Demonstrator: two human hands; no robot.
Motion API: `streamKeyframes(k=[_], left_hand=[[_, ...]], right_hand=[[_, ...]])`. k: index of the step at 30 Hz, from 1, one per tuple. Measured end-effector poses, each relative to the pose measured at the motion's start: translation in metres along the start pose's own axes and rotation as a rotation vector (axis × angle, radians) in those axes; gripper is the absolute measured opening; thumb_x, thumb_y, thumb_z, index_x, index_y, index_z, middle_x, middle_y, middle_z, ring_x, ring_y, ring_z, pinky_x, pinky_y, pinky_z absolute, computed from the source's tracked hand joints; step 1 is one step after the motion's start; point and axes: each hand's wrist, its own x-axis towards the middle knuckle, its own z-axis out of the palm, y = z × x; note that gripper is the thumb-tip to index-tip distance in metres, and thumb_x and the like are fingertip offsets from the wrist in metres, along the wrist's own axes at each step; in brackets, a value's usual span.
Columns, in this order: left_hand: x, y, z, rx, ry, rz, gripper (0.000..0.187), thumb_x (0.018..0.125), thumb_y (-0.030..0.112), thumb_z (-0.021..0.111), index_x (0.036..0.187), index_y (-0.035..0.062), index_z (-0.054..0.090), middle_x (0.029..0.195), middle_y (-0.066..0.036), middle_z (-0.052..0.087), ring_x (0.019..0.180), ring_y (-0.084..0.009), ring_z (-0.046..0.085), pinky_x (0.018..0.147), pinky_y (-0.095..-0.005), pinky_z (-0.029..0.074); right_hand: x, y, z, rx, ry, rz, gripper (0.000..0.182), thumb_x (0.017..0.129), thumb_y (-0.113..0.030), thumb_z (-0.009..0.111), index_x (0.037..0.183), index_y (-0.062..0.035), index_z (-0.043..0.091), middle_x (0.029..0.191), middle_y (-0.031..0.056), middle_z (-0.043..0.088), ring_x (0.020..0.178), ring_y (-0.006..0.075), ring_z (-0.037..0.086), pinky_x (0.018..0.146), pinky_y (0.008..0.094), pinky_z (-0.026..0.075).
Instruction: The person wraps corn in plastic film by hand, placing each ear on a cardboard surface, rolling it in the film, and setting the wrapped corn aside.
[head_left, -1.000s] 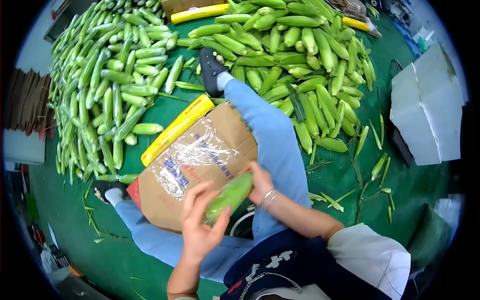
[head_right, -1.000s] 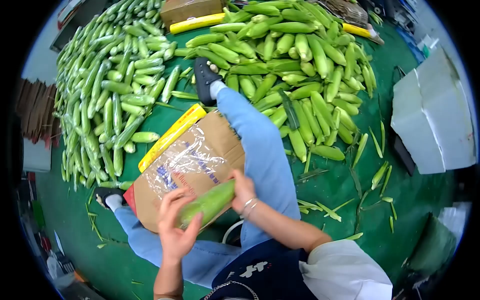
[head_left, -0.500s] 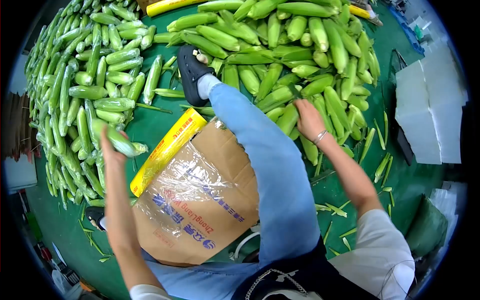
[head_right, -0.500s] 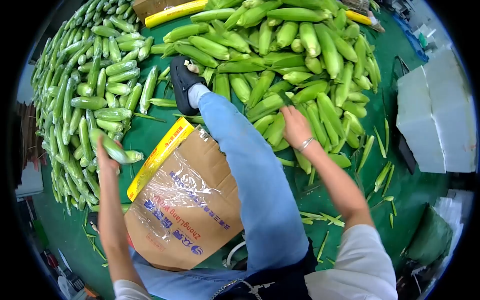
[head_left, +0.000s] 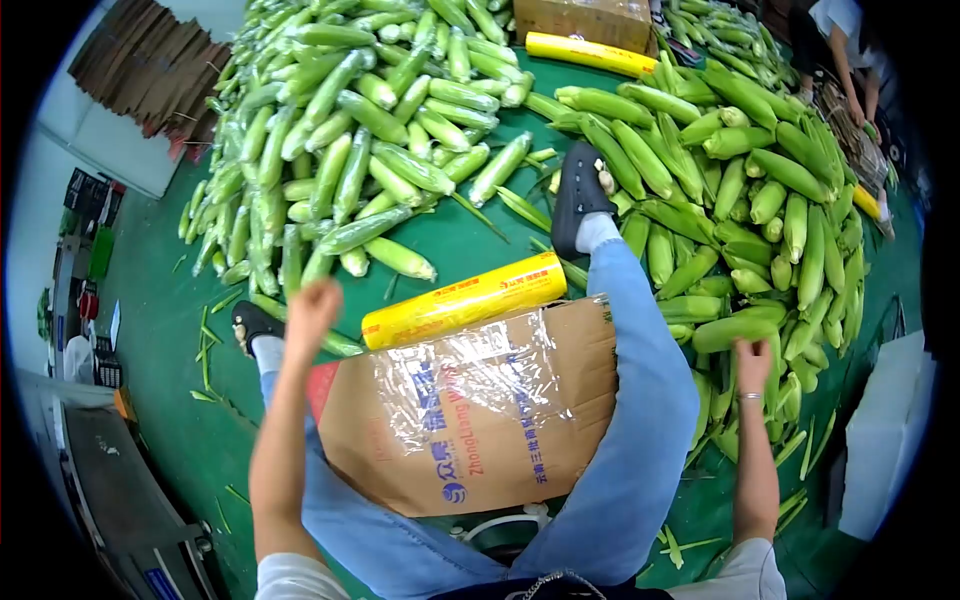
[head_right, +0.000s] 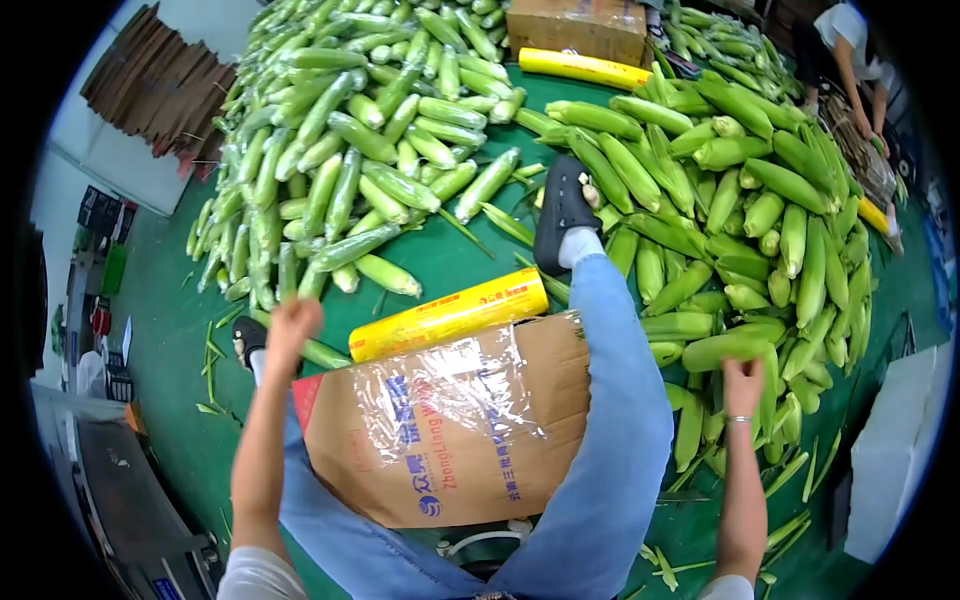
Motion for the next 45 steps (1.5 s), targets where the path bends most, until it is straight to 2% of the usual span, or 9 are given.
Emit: streamKeyframes(k=[9,17,20,23,24,32,34,42,45], left_hand=[[-0.23,0.003,0.081,0.272,-0.156,-0.125,0.072,0.072,0.043,0.077,0.112,-0.0067,0.043,0.112,-0.032,0.053,0.104,-0.0434,0.054,0.084,-0.0465,0.047],[-0.214,-0.05,0.097,0.443,0.018,0.115,0.031,0.085,0.03,0.064,0.08,0.0015,0.053,0.059,-0.015,0.06,0.057,-0.0335,0.062,0.054,-0.0436,0.049],[-0.224,-0.022,0.037,-0.825,-0.437,-0.626,0.025,0.092,0.018,0.055,0.07,0.0068,0.051,0.054,0.0,0.045,0.053,-0.0116,0.047,0.047,-0.0246,0.037],[-0.218,-0.025,0.024,-1.623,-0.398,-0.404,0.032,0.093,0.019,0.057,0.064,0.0083,0.048,0.056,-0.002,0.048,0.061,-0.0136,0.053,0.056,-0.0272,0.043],[-0.217,-0.005,0.043,-1.525,-0.013,-0.468,0.02,0.092,0.017,0.057,0.078,0.0033,0.059,0.066,-0.004,0.058,0.066,-0.0162,0.056,0.067,-0.0283,0.047],[-0.165,0.032,0.1,0.302,0.069,0.582,0.059,0.072,0.039,0.075,0.119,0.0074,0.058,0.114,-0.013,0.055,0.111,-0.0309,0.046,0.094,-0.0439,0.036],[-0.154,0.032,0.098,0.398,0.023,0.638,0.076,0.058,0.05,0.08,0.119,0.0106,0.056,0.106,-0.011,0.055,0.104,-0.0317,0.049,0.09,-0.0432,0.039],[-0.169,0.029,0.094,0.477,-0.107,0.523,0.071,0.062,0.05,0.077,0.115,0.0083,0.057,0.103,-0.014,0.054,0.097,-0.0343,0.052,0.084,-0.0428,0.045],[-0.205,0.032,0.09,0.431,-0.162,0.648,0.071,0.062,0.048,0.077,0.116,0.0055,0.057,0.102,-0.015,0.056,0.095,-0.035,0.054,0.08,-0.0432,0.048]], right_hand=[[-0.1,-0.258,0.036,0.979,-0.485,-0.05,0.044,0.087,-0.013,0.061,0.129,-0.0053,0.048,0.117,0.0093,0.06,0.106,0.019,0.058,0.088,0.041,0.052],[-0.245,-0.233,0.229,0.946,-0.705,0.433,0.041,0.081,-0.019,0.07,0.112,-0.0001,0.054,0.106,0.0115,0.061,0.088,0.0224,0.063,0.067,0.0359,0.057],[-0.263,-0.215,0.236,0.913,-0.645,0.537,0.042,0.079,-0.021,0.072,0.11,0.0015,0.054,0.102,0.0148,0.062,0.079,0.0226,0.066,0.061,0.0321,0.057],[-0.261,-0.211,0.219,0.691,-0.725,0.604,0.044,0.079,-0.025,0.073,0.108,0.0031,0.056,0.096,0.0178,0.064,0.07,0.0237,0.067,0.058,0.0307,0.057],[-0.261,-0.211,0.224,0.663,-0.71,0.611,0.046,0.079,-0.028,0.073,0.108,0.0036,0.056,0.094,0.0184,0.065,0.069,0.0241,0.067,0.057,0.0298,0.057],[-0.251,-0.203,0.192,0.359,-0.848,0.307,0.053,0.08,-0.039,0.071,0.11,0.0035,0.057,0.092,0.0157,0.065,0.079,0.0241,0.065,0.069,0.0343,0.053],[-0.262,-0.204,0.16,-0.538,-0.254,-0.945,0.031,0.083,-0.025,0.063,0.104,-0.0026,0.059,0.092,0.0121,0.061,0.08,0.0271,0.06,0.072,0.0362,0.048],[-0.194,-0.208,0.16,-0.273,-0.232,-0.844,0.014,0.077,-0.003,0.057,0.089,-0.0058,0.064,0.082,0.0109,0.063,0.072,0.0283,0.062,0.063,0.038,0.049],[-0.193,-0.209,0.165,-0.018,-0.414,-0.237,0.013,0.081,-0.011,0.061,0.089,-0.0029,0.067,0.078,0.0128,0.068,0.069,0.022,0.066,0.063,0.0337,0.051]])
